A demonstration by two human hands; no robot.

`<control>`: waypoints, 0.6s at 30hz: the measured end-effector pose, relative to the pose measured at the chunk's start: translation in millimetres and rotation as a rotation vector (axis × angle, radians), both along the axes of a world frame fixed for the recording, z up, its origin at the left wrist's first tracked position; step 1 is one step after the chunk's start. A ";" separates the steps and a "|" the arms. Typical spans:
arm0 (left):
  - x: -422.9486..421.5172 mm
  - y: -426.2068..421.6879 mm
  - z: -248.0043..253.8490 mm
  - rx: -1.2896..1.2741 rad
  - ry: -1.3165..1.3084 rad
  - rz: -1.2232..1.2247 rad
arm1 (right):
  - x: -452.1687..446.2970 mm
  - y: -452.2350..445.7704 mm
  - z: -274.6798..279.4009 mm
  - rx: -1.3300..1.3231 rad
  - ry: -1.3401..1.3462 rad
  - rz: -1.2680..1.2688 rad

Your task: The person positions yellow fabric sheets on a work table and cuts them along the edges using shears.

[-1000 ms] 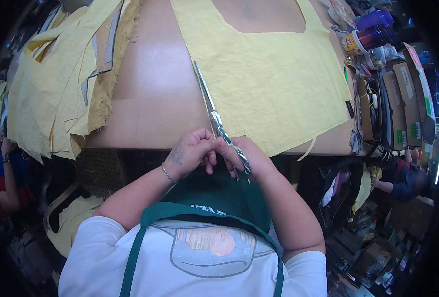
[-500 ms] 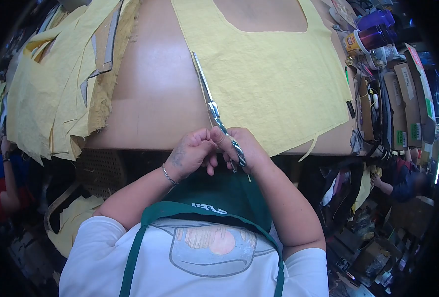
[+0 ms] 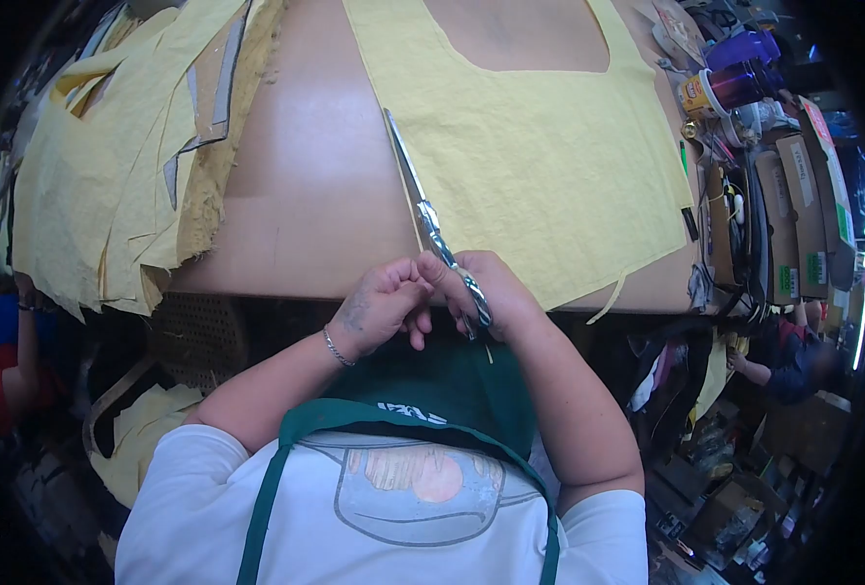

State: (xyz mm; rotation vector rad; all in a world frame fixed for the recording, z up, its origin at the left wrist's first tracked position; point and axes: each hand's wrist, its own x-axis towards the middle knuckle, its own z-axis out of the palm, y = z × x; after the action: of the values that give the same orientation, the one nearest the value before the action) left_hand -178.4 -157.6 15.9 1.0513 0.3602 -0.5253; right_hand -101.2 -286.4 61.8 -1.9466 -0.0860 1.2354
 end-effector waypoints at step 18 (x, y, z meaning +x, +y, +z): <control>1.4 1.7 3.6 0.066 -0.003 -0.033 | 26.5 22.6 -13.3 0.062 -0.014 -0.019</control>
State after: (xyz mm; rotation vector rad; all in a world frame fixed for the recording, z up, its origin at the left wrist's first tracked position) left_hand -177.0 -156.0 19.5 1.1231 0.3599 -0.5437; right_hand -74.7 -263.8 48.5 -1.8987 -0.1116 1.1929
